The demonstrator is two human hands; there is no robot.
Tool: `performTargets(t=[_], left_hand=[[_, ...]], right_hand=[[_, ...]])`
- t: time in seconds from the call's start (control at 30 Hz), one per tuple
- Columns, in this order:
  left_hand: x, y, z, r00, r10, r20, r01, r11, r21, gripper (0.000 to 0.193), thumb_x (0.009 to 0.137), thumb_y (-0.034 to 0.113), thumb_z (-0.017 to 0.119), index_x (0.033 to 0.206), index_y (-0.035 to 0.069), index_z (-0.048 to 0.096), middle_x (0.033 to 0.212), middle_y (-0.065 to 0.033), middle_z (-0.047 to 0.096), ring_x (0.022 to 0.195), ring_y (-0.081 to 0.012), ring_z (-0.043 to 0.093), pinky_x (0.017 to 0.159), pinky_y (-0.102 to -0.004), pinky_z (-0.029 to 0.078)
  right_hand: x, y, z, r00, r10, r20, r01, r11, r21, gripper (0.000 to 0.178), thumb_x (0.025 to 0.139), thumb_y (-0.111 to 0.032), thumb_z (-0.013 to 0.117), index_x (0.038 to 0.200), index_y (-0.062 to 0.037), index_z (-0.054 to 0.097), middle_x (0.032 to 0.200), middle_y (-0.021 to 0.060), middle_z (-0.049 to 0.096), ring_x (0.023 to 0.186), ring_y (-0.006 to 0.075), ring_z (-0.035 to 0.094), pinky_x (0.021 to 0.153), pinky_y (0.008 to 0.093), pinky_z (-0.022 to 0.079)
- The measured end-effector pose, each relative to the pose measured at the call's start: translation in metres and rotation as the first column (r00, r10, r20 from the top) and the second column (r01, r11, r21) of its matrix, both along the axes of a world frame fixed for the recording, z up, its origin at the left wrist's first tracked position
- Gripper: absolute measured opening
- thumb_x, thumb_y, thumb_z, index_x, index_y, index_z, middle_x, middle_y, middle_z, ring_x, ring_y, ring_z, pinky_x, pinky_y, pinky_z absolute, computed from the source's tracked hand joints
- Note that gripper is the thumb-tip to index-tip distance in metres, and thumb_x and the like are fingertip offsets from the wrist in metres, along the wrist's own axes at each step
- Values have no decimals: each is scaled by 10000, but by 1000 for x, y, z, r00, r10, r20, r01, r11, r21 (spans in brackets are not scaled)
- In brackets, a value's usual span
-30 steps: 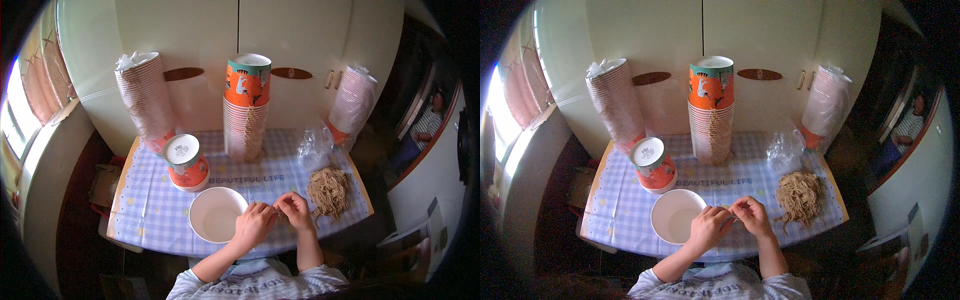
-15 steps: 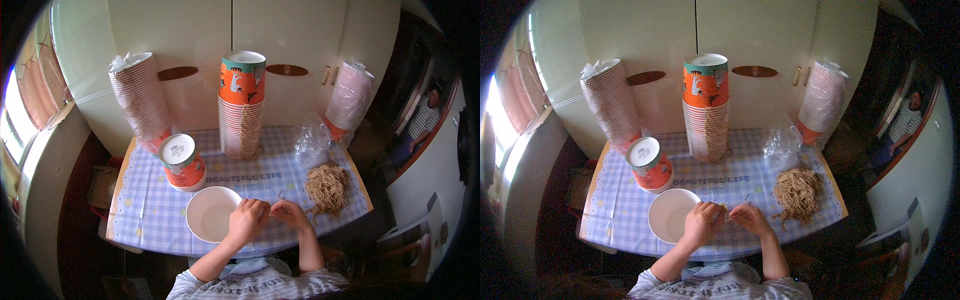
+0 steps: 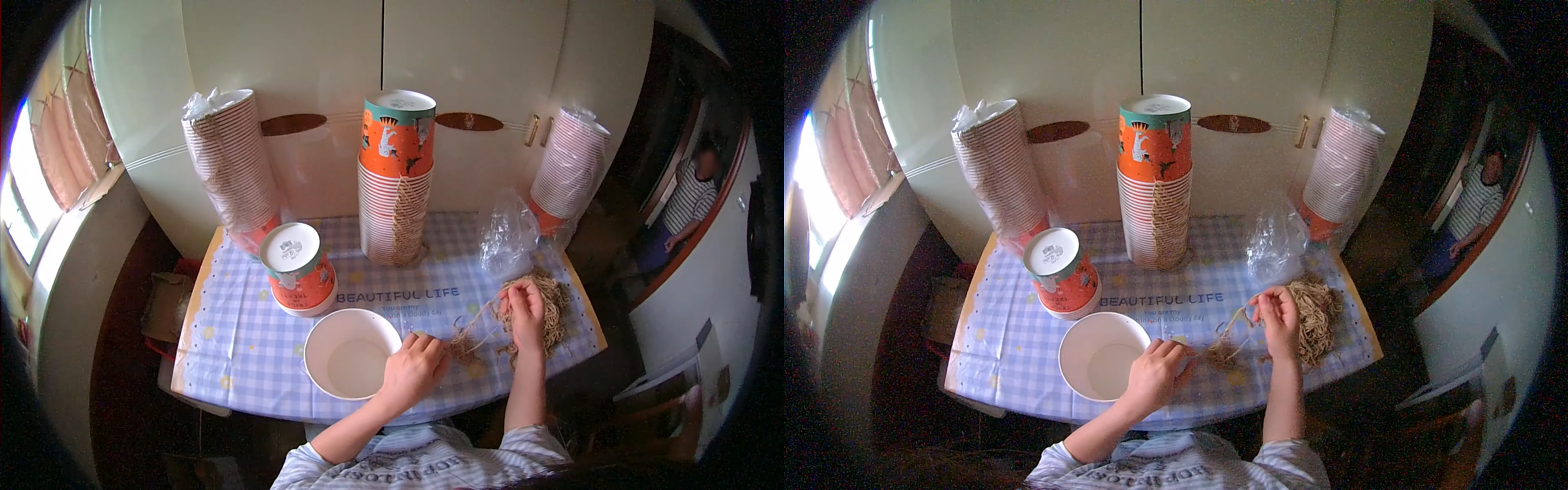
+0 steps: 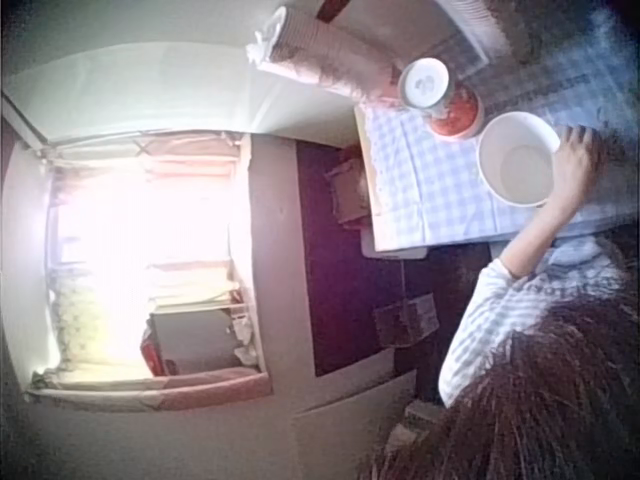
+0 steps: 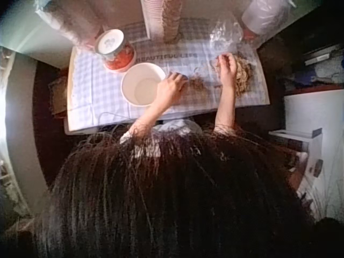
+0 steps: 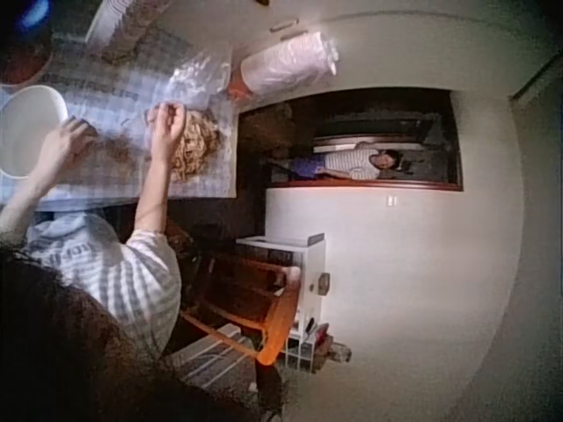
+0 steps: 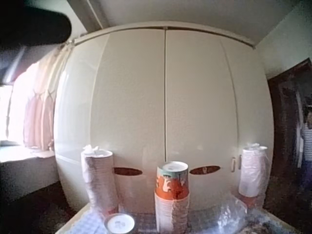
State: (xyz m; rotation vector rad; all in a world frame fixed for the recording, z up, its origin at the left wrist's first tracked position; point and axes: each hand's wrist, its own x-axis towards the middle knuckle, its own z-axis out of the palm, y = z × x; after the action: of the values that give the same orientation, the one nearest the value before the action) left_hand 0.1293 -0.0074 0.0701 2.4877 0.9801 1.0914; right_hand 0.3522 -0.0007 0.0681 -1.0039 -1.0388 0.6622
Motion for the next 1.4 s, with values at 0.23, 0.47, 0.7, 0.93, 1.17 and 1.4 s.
performTargets(t=[0.23,0.47,0.7,0.93,1.17,1.4], left_hand=[[4,2,7,993,-25,114,34,997,-71,417,747,131,593,1145,72,485,978,-112,561,846,-303,538,719,-359,469],[27,19,-7,987,-25,161,54,983,-175,395,790,169,554,1140,5,470,981,-135,575,865,-308,564,715,-377,472],[35,15,-41,974,55,-218,-85,987,-134,188,818,150,494,962,40,545,735,-107,601,655,-293,598,540,-375,498],[39,7,-46,930,29,-366,-44,998,-35,470,716,91,531,1161,-37,446,875,-119,585,765,-243,599,573,-319,514],[55,3,-55,986,-164,-22,162,983,-90,472,757,146,547,1197,27,427,1067,-133,538,857,-280,582,654,-354,511],[97,15,-166,930,-360,-78,349,928,-128,489,722,115,539,1186,-3,435,1155,-227,466,1078,-369,457,894,-439,384]], right_hand=[[-18,-13,26,949,301,93,-293,952,-87,38,870,-56,471,903,-41,460,937,105,605,643,63,522,586,186,424],[-30,-16,24,869,464,171,-467,884,-23,74,837,-74,471,899,-34,466,1004,153,582,480,40,448,470,181,383],[-7,-16,52,972,-151,-179,196,942,271,124,872,-137,445,952,-44,464,1148,177,514,523,103,512,514,217,435],[-4,-20,50,989,-39,-145,65,981,183,69,873,-116,437,904,-60,465,1092,131,546,391,28,333,384,173,266],[-15,-11,40,975,110,-192,-73,980,187,70,877,-119,438,911,-61,455,1104,178,521,385,46,356,394,194,316],[-4,-13,87,978,-74,-194,145,911,385,121,871,-153,447,946,-59,456,1177,94,517,420,39,337,430,179,268]])
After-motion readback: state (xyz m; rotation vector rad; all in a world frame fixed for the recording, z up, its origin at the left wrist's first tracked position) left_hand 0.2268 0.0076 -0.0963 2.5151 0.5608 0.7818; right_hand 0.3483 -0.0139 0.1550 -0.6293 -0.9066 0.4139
